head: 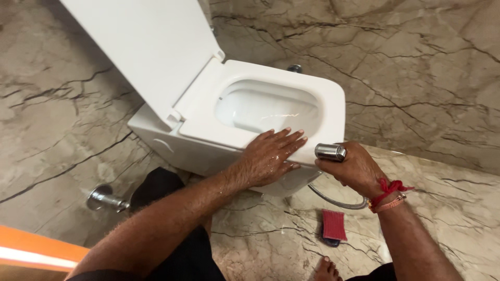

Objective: The person uses a handheld bidet sprayer to rinse the inside of a white toilet bowl and the surrounding floor area. They then spray the toilet seat and lid before closing the lid.

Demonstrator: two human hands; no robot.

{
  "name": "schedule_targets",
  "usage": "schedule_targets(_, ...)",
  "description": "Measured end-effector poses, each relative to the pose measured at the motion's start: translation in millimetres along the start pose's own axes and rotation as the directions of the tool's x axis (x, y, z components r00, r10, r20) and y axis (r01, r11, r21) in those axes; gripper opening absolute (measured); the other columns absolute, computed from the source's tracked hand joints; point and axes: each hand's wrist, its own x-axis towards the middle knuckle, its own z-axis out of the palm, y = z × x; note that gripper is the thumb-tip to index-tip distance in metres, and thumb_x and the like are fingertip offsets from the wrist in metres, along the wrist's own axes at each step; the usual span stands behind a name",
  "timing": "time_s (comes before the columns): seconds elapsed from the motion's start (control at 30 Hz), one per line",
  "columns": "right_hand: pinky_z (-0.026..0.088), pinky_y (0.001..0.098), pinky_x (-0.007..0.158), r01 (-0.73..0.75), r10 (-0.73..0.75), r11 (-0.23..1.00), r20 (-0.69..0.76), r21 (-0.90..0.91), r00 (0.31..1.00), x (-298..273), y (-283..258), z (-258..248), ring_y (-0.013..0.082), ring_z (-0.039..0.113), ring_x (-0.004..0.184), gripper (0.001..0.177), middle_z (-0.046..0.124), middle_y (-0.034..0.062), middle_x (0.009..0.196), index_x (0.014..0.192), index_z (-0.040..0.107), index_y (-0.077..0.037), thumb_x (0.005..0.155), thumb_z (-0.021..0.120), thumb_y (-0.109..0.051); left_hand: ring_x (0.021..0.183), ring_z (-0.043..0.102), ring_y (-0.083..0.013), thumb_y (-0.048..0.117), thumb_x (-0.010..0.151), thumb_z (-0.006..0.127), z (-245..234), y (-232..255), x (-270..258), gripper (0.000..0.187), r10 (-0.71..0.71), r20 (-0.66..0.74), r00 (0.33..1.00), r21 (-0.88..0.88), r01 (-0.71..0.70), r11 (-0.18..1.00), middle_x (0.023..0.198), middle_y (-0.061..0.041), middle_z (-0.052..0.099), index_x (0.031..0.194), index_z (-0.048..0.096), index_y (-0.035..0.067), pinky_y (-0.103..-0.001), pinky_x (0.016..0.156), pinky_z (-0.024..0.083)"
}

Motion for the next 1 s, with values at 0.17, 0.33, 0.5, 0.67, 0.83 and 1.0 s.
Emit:
schedule_targets(0.17, 0.048, 0.0333, 0.042, -0.027, 0.026, 0.999, -0.014, -0.044, 1.000, 9, -20, 16, 0.0164, 0.060, 0.044, 0.024, 0.066, 0.0076, 0.054, 0.083, 0.077, -0.004, 0.082, 0.078, -0.029, 0.153, 0.027, -0.0281, 0.055, 0.103, 0.045, -4, -28, -24, 0.067, -0.094, -0.008, 0.996, 0.027, 0.094, 0.995, 0.166, -0.007, 0.031, 0.156, 0.036, 0.015, -0.054, 0.123, 0.021)
schedule_targets(0.33, 0.052, 0.0351, 0.047, -0.012, 0.012, 0.999, 0.004, -0.038, 1.000, 23, -38, 29, 0.0176, 0.063, 0.048, 0.024, 0.068, 0.0083, 0.057, 0.083, 0.076, -0.004, 0.081, 0.076, -0.028, 0.152, 0.028, -0.0308, 0.064, 0.101, 0.036, -10, -55, -44, 0.073, -0.178, -0.021, 0.984, 0.022, 0.178, 0.984, 0.165, -0.009, 0.033, 0.156, 0.038, 0.015, -0.057, 0.122, 0.021)
schedule_targets(0.5, 0.051, 0.0379, 0.054, 0.091, -0.090, 0.992, 0.011, -0.082, 0.996, 29, -52, 40, 0.0184, 0.060, 0.051, 0.028, 0.066, 0.0099, 0.056, 0.076, 0.074, 0.000, 0.081, 0.076, -0.028, 0.152, 0.026, -0.0339, 0.073, 0.098, 0.030, -17, -80, -53, 0.084, -0.317, -0.007, 0.948, 0.034, 0.317, 0.948, 0.164, -0.012, 0.032, 0.153, 0.042, 0.012, -0.059, 0.121, 0.018)
schedule_targets(0.67, 0.050, 0.0375, 0.054, 0.115, -0.115, 0.993, 0.006, -0.031, 0.993, 37, -72, 46, 0.0174, 0.060, 0.052, 0.027, 0.067, 0.0081, 0.057, 0.075, 0.073, -0.001, 0.081, 0.076, -0.027, 0.153, 0.022, -0.0332, 0.077, 0.094, 0.031, -25, -103, -66, 0.087, -0.479, -0.030, 0.877, 0.088, 0.479, 0.873, 0.163, -0.013, 0.032, 0.150, 0.046, 0.012, -0.061, 0.121, 0.013)
schedule_targets(0.83, 0.049, 0.0363, 0.052, 0.108, -0.110, 0.990, 0.025, 0.089, 0.994, 40, -90, 53, 0.0156, 0.059, 0.051, 0.028, 0.064, 0.0056, 0.055, 0.075, 0.073, 0.000, 0.084, 0.074, -0.027, 0.151, 0.022, -0.0399, 0.075, 0.097, 0.034, -21, -122, -75, 0.087, -0.512, -0.156, 0.845, 0.075, 0.527, 0.847, 0.161, -0.024, 0.031, 0.149, 0.048, 0.006, -0.059, 0.120, 0.014)
schedule_targets(1.0, 0.045, 0.0324, 0.044, 0.126, -0.128, 0.957, -0.010, 0.260, 0.992, 43, -99, 60, 0.0123, 0.055, 0.046, 0.023, 0.059, 0.0034, 0.053, 0.083, 0.073, -0.001, 0.088, 0.073, -0.024, 0.150, 0.031, -0.0397, 0.070, 0.100, 0.037, -15, -121, -77, 0.083, -0.485, -0.257, 0.836, 0.060, 0.515, 0.855, 0.157, -0.028, 0.039, 0.143, 0.054, 0.001, -0.058, 0.121, 0.018)
